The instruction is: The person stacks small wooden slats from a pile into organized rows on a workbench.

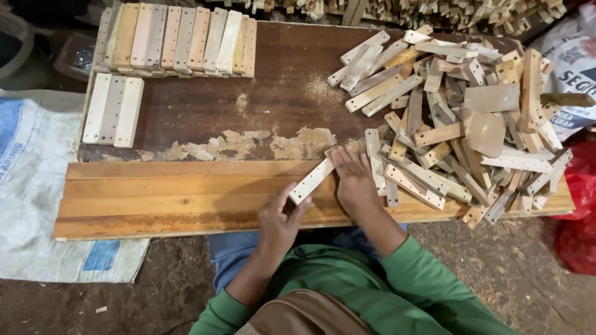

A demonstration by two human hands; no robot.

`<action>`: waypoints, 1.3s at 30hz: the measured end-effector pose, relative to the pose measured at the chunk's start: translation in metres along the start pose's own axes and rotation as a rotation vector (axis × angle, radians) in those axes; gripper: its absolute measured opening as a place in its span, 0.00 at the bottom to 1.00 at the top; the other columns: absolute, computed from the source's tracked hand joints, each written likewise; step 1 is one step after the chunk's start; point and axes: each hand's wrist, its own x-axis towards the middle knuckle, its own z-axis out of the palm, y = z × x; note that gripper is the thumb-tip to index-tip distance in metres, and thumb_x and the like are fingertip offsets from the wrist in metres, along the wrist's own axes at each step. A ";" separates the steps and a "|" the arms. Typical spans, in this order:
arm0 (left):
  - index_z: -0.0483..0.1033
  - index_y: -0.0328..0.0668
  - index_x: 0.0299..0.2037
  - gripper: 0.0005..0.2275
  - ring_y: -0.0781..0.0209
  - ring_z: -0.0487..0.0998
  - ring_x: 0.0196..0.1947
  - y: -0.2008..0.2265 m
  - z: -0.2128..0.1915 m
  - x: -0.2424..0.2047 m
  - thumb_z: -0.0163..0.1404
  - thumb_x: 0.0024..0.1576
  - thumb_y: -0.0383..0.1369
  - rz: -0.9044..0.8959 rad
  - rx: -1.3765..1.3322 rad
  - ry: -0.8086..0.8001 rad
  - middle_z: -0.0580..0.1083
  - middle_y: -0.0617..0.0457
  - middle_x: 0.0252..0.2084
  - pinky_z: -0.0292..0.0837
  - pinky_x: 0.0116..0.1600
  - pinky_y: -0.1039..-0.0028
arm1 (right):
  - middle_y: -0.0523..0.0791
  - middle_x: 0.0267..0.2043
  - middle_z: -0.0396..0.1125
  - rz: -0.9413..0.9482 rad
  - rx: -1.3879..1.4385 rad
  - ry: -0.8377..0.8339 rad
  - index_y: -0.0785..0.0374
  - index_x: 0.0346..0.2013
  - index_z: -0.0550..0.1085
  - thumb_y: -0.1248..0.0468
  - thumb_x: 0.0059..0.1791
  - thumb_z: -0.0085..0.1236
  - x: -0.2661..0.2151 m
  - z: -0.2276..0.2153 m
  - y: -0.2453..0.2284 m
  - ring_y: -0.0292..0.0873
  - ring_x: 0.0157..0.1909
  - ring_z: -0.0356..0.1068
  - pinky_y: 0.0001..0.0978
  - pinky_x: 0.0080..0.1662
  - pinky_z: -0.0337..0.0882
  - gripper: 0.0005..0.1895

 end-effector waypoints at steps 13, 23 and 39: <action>0.78 0.27 0.54 0.20 0.30 0.83 0.37 0.007 -0.004 0.002 0.64 0.55 0.33 -0.025 -0.032 -0.035 0.78 0.30 0.38 0.84 0.33 0.57 | 0.49 0.70 0.61 0.191 0.018 -0.341 0.58 0.69 0.65 0.71 0.50 0.34 0.031 -0.034 -0.019 0.50 0.75 0.54 0.55 0.72 0.48 0.31; 0.82 0.33 0.51 0.17 0.33 0.83 0.38 -0.003 -0.004 0.002 0.64 0.50 0.26 0.076 0.032 0.026 0.79 0.34 0.37 0.80 0.35 0.56 | 0.55 0.57 0.71 0.039 0.222 -0.183 0.64 0.53 0.77 0.71 0.51 0.36 0.016 -0.058 -0.070 0.57 0.60 0.70 0.53 0.61 0.65 0.22; 0.79 0.27 0.52 0.20 0.29 0.82 0.35 0.005 -0.002 0.002 0.65 0.54 0.33 -0.012 -0.011 -0.012 0.78 0.30 0.38 0.84 0.31 0.56 | 0.41 0.61 0.71 0.068 -0.179 -0.002 0.51 0.61 0.75 0.67 0.50 0.43 0.000 -0.015 -0.014 0.46 0.66 0.67 0.54 0.72 0.46 0.25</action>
